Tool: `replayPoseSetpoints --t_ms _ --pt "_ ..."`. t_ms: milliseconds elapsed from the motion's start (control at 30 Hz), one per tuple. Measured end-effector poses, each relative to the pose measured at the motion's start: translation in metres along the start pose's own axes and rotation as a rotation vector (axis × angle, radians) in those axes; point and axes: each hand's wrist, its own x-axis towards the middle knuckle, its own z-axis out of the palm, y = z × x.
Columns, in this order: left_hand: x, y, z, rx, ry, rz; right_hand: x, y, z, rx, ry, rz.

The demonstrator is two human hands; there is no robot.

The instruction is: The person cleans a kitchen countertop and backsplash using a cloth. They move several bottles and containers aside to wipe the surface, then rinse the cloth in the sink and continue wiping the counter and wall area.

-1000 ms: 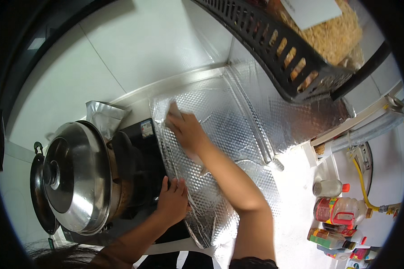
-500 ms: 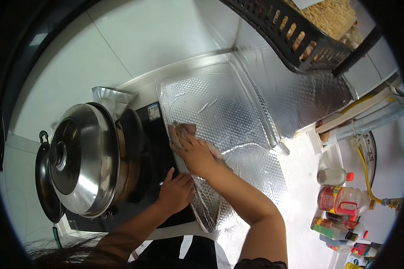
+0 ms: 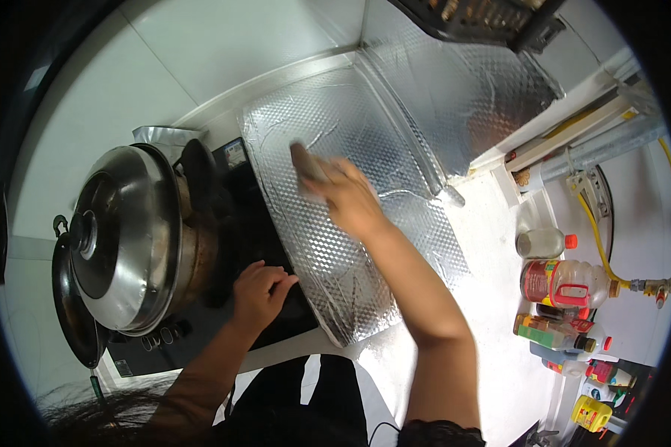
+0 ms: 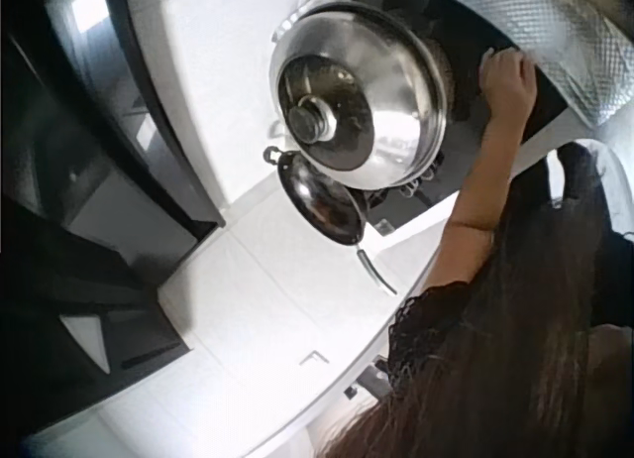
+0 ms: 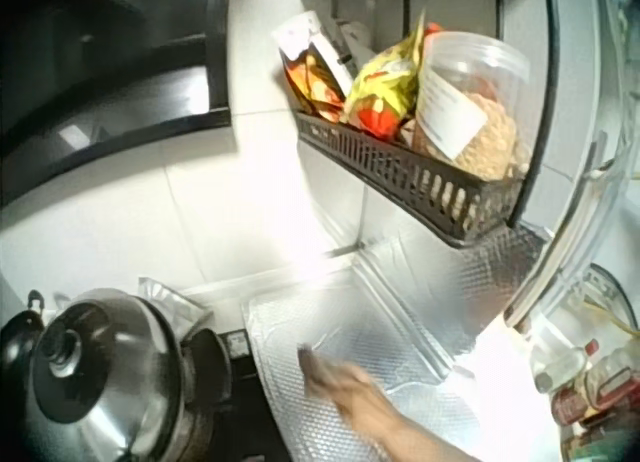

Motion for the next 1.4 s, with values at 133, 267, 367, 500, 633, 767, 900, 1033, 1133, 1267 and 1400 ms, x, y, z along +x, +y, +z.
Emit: replayPoseSetpoints --t_ms 133,267,367,500,633,767,900,1033,1133,1267,1400 --pt "-0.001 -0.002 -0.001 -0.055 0.063 -0.071 0.013 -0.011 0.063 -0.022 -0.157 -0.05" --pt "0.003 0.006 0.002 -0.149 0.149 -0.077 -0.088 -0.052 0.07 0.051 -0.046 -0.099" --pt "0.01 0.011 0.0 -0.182 0.081 -0.099 -0.158 -0.069 0.055 0.102 -0.254 0.044" --pt "0.008 0.008 0.013 -0.117 -0.084 -0.058 -0.194 -0.067 0.01 0.151 -0.141 -0.176" --pt "-0.002 -0.003 0.043 -0.086 -0.164 0.055 -0.116 0.006 -0.033 0.019 0.132 -0.148" --pt "0.011 0.009 0.062 0.107 -0.342 0.116 -0.037 0.091 -0.04 -0.193 0.213 0.188" --pt "0.019 0.022 0.067 0.484 -0.62 0.053 -0.051 0.106 0.011 -0.366 0.129 0.364" --pt "0.017 0.019 0.062 0.588 -0.666 0.075 -0.136 0.015 0.014 -0.309 0.06 0.226" --pt "0.021 0.022 0.06 0.626 -0.73 0.088 -0.163 -0.04 -0.007 -0.326 -0.093 0.375" --pt "0.02 0.02 0.062 0.716 -0.749 0.121 -0.108 0.008 -0.003 -0.446 0.055 0.192" --pt "0.022 0.025 0.075 0.745 -0.743 0.184 -0.047 0.087 0.008 -0.524 0.14 0.385"
